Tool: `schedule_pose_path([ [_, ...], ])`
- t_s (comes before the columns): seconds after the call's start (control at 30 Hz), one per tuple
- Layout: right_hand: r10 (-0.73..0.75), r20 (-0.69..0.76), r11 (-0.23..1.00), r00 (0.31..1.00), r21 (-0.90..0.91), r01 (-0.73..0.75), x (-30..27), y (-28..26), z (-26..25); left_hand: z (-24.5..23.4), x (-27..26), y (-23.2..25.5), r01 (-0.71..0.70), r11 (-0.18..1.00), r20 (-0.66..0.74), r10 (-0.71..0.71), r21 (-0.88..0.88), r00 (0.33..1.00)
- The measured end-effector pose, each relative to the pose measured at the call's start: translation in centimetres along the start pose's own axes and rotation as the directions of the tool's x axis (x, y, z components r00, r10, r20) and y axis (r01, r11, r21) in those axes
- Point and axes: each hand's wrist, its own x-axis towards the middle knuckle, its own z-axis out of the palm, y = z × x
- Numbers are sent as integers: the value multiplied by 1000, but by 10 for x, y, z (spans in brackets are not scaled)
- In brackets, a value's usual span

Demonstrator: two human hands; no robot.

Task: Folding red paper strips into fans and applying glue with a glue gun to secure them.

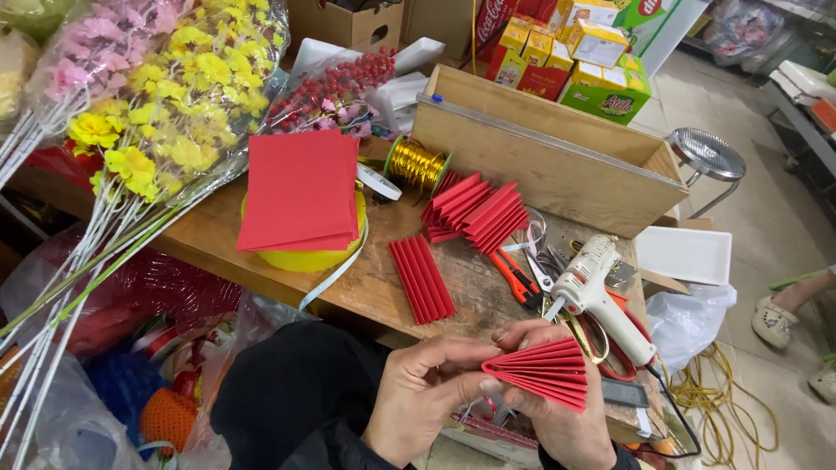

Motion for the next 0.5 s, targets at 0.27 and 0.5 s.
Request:
schedule_pose_path([
  [0.27,126,13,927,992,-358,-113,-1,-27,2,4,-1,8,-326,886,-18,351,329,936],
  [0.5,70,68,992,995,-108,-63,-8,-44,-23,0,-3,14,-335,822,25,365,461,931],
])
